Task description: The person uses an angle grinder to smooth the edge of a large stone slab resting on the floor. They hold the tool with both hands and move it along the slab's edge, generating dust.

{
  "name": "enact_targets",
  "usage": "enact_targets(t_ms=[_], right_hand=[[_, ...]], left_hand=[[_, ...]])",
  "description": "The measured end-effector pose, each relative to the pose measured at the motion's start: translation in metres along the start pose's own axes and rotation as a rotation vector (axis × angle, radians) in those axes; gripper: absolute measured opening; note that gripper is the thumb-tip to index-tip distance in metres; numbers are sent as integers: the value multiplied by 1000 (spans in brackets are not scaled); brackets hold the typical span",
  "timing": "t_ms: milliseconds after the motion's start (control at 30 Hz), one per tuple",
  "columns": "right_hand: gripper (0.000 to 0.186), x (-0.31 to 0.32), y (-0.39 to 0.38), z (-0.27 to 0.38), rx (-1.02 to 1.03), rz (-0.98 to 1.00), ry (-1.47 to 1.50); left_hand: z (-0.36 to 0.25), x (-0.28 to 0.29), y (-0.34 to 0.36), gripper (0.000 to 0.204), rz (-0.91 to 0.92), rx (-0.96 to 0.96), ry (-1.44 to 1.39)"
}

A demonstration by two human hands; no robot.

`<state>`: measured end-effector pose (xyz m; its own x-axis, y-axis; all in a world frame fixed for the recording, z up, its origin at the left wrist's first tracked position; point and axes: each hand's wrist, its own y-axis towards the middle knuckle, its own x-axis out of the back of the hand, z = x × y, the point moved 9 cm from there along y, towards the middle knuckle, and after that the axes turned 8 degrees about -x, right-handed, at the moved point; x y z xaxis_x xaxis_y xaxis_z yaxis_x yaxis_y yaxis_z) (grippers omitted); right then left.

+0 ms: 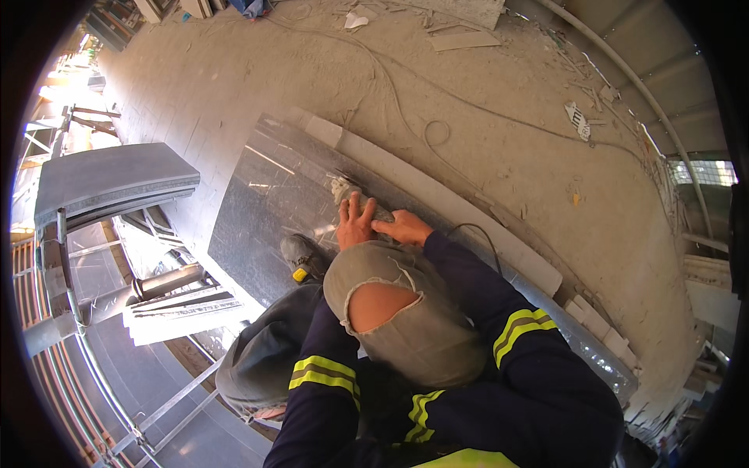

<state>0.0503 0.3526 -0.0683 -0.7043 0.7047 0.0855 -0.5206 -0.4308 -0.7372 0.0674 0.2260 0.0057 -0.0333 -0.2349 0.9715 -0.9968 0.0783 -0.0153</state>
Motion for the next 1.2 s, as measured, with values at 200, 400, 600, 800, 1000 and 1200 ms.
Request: enact_targets(t_ms=[200, 400, 600, 800, 1000, 1200], right_hand=[[108, 5, -11, -2, 6, 15, -45], [105, 6, -15, -3, -13, 20, -64], [95, 7, -14, 11, -6, -20, -96], [103, 8, 1, 16, 8, -48, -103], [104, 7, 2, -1, 13, -44, -52], [105, 7, -2, -13, 11, -30, -30]], left_hand=[[-12, 7, -2, 65, 17, -14, -31], [-14, 5, -4, 65, 23, 19, -63], [-1, -3, 0, 61, -26, 17, -22], [11, -10, 11, 68, 5, 33, -19], [-2, -4, 5, 63, 21, 37, -12], [-7, -12, 0, 69, 45, -1, 12]])
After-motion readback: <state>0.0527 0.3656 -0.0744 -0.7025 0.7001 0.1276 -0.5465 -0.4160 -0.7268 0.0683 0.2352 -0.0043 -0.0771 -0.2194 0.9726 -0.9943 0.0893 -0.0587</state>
